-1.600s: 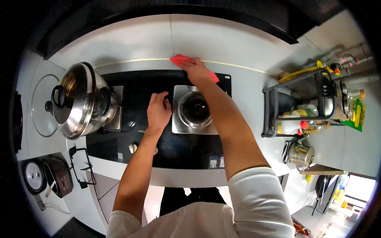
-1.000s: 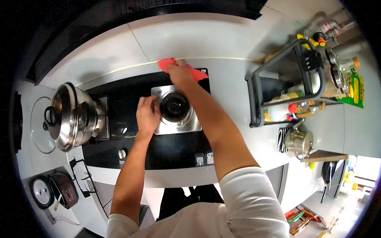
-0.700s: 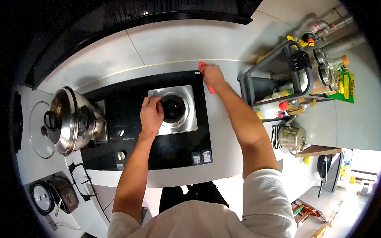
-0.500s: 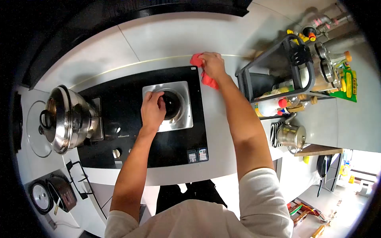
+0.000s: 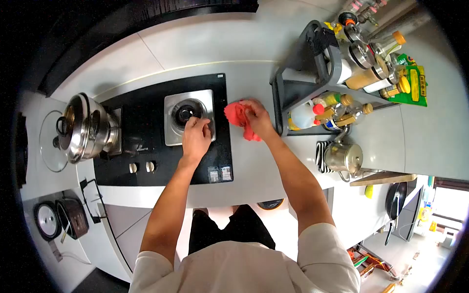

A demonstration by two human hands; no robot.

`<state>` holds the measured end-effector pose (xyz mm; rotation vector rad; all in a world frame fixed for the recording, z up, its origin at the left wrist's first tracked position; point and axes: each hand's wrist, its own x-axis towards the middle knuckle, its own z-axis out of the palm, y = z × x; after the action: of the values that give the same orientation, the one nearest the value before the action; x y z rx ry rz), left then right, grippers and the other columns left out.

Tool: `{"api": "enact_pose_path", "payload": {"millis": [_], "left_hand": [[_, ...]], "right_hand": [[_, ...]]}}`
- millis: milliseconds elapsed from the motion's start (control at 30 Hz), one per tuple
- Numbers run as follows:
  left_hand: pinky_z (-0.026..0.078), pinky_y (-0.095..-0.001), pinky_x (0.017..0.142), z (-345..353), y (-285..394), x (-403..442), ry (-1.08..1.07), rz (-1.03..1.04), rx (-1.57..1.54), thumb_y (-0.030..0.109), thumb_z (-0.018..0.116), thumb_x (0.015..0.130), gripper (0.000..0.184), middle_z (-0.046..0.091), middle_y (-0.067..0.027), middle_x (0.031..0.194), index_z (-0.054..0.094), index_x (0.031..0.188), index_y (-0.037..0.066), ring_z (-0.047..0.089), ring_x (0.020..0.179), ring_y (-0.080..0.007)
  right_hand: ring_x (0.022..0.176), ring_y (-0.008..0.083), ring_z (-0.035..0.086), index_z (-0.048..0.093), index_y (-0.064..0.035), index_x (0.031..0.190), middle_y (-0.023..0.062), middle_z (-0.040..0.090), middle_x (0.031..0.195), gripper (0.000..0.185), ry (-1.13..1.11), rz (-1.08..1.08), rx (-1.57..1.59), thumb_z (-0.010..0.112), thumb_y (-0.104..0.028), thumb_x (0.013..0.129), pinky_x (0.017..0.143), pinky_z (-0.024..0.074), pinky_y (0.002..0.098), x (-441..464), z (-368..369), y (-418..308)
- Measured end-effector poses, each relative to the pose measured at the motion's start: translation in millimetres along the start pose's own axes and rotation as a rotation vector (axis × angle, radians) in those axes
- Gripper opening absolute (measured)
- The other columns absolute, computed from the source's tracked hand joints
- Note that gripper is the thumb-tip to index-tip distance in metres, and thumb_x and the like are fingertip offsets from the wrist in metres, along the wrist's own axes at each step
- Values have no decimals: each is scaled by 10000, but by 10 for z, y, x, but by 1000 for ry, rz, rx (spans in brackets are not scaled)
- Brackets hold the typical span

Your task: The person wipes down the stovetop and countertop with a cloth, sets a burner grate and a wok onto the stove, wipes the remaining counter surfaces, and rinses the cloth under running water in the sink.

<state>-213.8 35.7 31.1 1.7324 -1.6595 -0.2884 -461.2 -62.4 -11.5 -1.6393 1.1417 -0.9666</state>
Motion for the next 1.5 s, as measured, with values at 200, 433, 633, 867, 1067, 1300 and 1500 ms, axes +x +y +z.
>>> {"api": "enact_pose_path", "payload": {"millis": [200,433,633,867,1067,1300,1500], "left_hand": [[595,-494,854,2,128,-228,8,-72,5,20,711,918,195,706,-160,1025,802,1087,56,717,961,-397],[612,-477,871,43,190,-268,-53,-97,76,74,740,919,164,691,-123,1019,802,1070,88,711,1022,-347],[611,-475,876,63,161,-389,-82,-112,57,73,742,919,163,696,-117,1027,802,1071,89,709,1034,-348],[598,-473,836,73,44,-702,-74,-89,-7,30,725,913,187,698,-128,990,796,1080,77,711,960,-365],[588,-478,813,165,127,-939,-63,1,-24,30,725,918,201,690,-154,970,790,1104,70,707,919,-389],[600,-478,872,260,468,-1593,-233,3,46,83,720,922,185,687,-110,1036,792,1093,97,698,1032,-354],[605,-473,911,256,656,-2147,-356,59,63,91,695,937,201,706,-108,1096,793,1113,100,700,1102,-353]], "right_hand": [[918,173,724,728,-135,1260,62,739,1067,284,-79,323,184,478,-66,1145,756,581,306,188,-194,-598],[880,235,736,710,-124,1269,93,744,959,255,316,-157,-299,490,-113,1140,758,572,374,384,-80,-622],[795,314,714,717,-146,1275,112,783,1029,242,243,-71,-209,534,-152,1116,799,583,413,880,119,-415],[1201,332,654,797,-149,1234,60,748,1372,295,-75,-528,-493,626,-101,997,1139,461,475,944,305,779],[1235,297,613,806,-154,1156,6,763,1287,339,-385,-415,-462,637,31,927,1146,454,429,-33,77,461],[1283,273,572,795,-199,940,-114,757,1201,226,-527,-389,-563,693,-8,877,1133,455,413,-1405,-129,299],[1254,286,585,820,-183,885,-76,784,1200,188,-467,-333,-509,745,-20,826,1158,450,416,-2625,-316,224]]}}
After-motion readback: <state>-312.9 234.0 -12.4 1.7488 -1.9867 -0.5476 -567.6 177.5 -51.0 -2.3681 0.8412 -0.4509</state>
